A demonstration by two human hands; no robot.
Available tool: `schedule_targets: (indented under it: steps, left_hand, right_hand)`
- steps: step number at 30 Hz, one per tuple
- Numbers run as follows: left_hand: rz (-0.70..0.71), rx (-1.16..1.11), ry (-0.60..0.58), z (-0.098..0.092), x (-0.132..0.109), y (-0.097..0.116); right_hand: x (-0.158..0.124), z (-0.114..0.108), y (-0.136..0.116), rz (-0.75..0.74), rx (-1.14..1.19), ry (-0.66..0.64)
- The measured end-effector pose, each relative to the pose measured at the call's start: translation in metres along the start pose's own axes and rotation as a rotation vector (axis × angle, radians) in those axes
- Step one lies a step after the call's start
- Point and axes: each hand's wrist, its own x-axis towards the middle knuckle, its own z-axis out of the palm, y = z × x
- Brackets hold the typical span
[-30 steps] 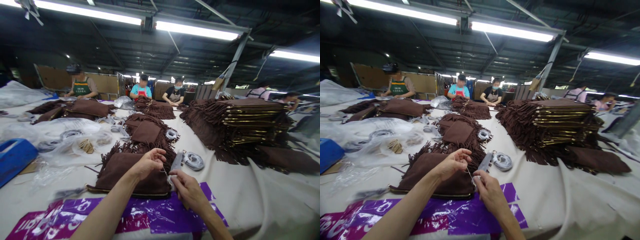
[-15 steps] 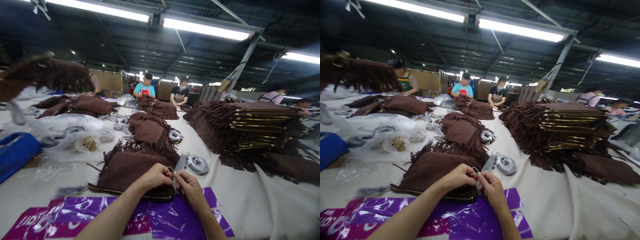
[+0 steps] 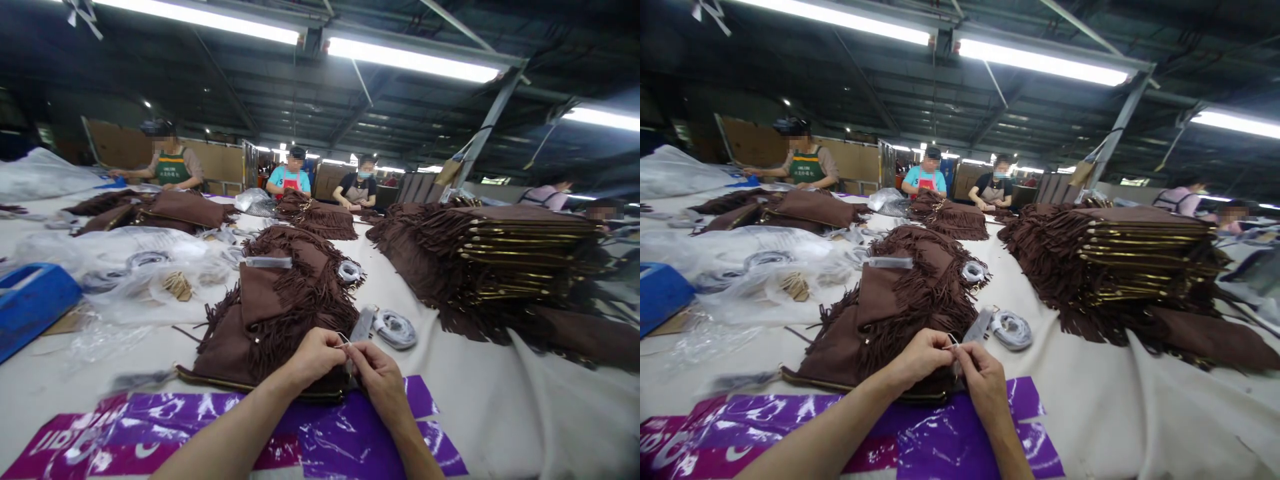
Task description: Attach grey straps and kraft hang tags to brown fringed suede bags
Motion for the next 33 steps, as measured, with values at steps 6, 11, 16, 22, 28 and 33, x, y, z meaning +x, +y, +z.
schedule_targets:
  steps: [6, 11, 16, 22, 28, 33]
  left_hand:
    - [-0.014, -0.099, -0.025, -0.009, 0.002, 0.004]
    - [-0.118, -0.462, -0.223, -0.021, 0.007, 0.007]
    - [-0.185, -0.587, -0.295, -0.031, 0.010, 0.004]
    - [-0.209, -0.763, -0.372, -0.033, 0.008, 0.004]
    - [-0.035, -0.615, -0.463, -0.024, -0.005, 0.016]
    - [0.038, -0.344, -0.574, -0.009, -0.020, 0.027]
  right_hand:
    - [0.001, -0.005, 0.001, -0.040, -0.176, -0.013]
    - [-0.003, -0.026, -0.013, -0.073, -0.308, -0.134]
    - [-0.026, -0.044, -0.013, -0.181, -0.512, -0.255]
    - [-0.038, -0.047, -0.006, -0.151, -0.619, -0.232]
    - [-0.034, -0.044, -0.027, -0.149, -0.465, -0.078]
    - [-0.023, -0.035, -0.033, -0.218, -0.645, 0.042]
